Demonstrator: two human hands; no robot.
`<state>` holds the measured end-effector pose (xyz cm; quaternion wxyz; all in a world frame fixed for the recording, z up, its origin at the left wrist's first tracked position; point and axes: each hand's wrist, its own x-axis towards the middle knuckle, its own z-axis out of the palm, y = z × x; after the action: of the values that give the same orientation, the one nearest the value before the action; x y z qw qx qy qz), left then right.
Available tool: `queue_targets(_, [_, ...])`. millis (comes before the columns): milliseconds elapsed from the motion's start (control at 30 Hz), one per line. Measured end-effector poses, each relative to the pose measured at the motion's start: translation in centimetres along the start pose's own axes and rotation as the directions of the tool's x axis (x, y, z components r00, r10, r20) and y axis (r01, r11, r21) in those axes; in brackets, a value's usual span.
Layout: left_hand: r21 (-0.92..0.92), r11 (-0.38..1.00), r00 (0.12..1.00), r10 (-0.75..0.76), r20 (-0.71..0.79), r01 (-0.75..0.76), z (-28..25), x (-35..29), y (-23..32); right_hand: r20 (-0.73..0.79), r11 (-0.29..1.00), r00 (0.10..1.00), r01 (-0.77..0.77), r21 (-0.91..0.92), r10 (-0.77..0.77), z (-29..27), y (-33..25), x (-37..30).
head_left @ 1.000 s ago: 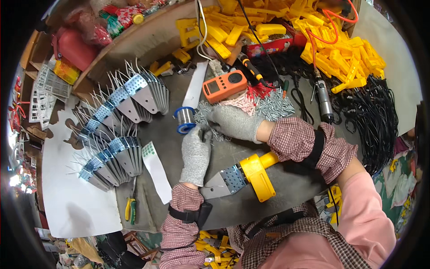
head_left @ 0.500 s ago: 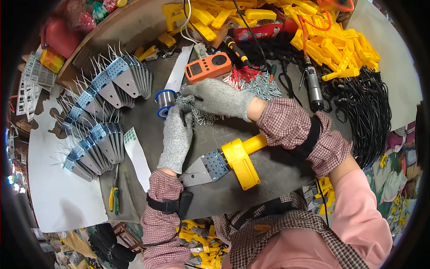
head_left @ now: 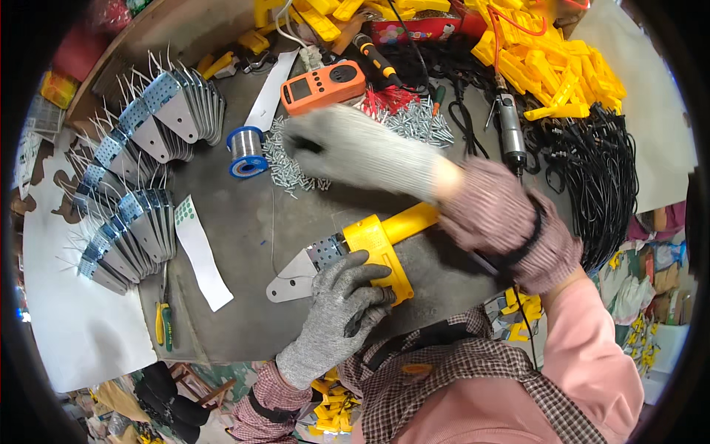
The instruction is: Soldering wires to circuit boards and assembling components into yellow plastic housings using a pneumatic screwdriver.
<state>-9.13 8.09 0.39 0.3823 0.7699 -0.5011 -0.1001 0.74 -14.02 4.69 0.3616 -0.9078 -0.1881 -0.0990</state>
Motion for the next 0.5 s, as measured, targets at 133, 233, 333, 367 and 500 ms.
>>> queue_targets(133, [0.044,0.987,0.985,0.152,0.085,-0.156,-0.1,-0.6,-1.5,0.439,0.951,0.896,-0.187,0.245,0.063,-4.3,-4.8,-10.9])
queue_targets(233, [0.081,0.966,0.965,0.238,0.107,-0.247,-0.8,0.3,-0.6,0.465,0.892,0.881,-0.273,0.361,0.082,-3.3,-4.6,-16.2])
queue_targets(333, [0.15,0.951,0.958,0.252,0.14,-0.272,-0.3,-0.7,-1.2,0.458,0.905,0.866,-0.343,0.251,0.201,-2.1,-4.7,-17.4])
queue_targets(367, [0.161,0.946,0.957,0.262,0.127,-0.281,-0.2,-0.8,-1.3,0.453,0.907,0.87,-0.336,0.254,0.196,-2.2,-4.7,-17.3])
queue_targets(500, [0.264,0.935,0.968,0.202,0.148,-0.236,-2.0,0.0,0.4,0.466,0.953,0.884,-0.123,0.277,-0.022,-4.0,-2.9,-14.9])
